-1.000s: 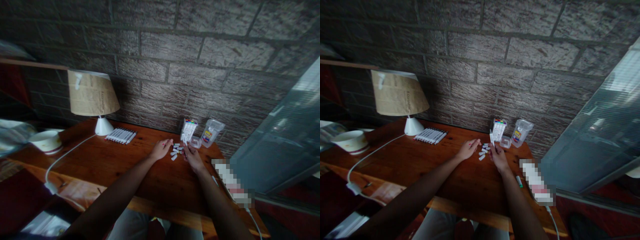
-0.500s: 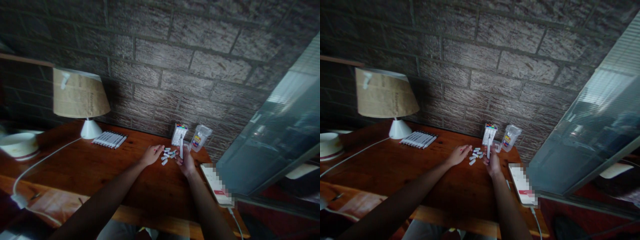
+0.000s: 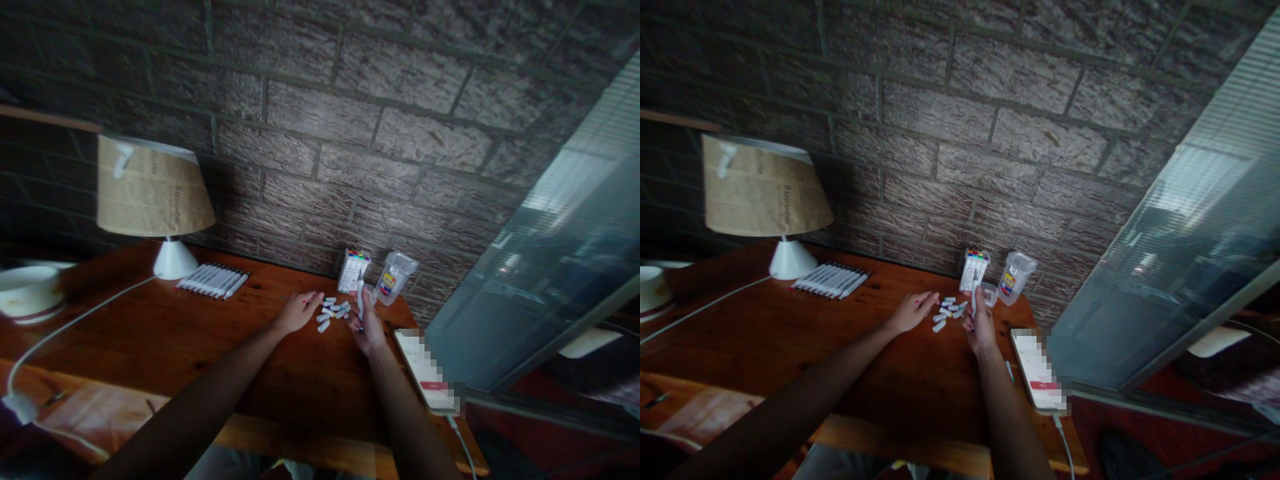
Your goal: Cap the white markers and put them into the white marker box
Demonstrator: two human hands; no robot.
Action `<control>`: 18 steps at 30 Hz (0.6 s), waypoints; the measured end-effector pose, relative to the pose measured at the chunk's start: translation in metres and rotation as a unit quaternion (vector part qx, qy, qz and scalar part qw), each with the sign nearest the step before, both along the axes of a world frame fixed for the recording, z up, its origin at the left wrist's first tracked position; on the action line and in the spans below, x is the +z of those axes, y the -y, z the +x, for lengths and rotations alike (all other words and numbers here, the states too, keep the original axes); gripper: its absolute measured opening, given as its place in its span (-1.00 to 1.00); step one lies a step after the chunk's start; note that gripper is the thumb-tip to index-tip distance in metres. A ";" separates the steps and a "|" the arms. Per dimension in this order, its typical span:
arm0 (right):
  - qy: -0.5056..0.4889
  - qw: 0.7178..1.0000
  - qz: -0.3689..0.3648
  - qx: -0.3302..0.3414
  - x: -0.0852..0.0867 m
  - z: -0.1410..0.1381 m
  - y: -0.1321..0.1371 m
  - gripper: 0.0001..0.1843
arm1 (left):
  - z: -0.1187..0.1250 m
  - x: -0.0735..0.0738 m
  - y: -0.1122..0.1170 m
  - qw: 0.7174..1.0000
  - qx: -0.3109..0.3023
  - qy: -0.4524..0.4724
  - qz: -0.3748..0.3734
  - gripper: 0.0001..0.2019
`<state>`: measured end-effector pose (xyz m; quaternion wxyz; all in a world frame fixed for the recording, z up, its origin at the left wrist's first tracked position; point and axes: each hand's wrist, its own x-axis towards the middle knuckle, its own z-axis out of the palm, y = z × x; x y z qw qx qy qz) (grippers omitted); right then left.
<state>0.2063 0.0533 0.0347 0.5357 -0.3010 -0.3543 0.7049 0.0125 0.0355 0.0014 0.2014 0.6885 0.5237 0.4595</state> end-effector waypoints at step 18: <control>-0.049 0.991 0.021 -0.124 0.002 0.032 -0.020 -0.40 | -0.002 -0.017 -0.008 0.985 -0.141 -0.075 0.063 -0.71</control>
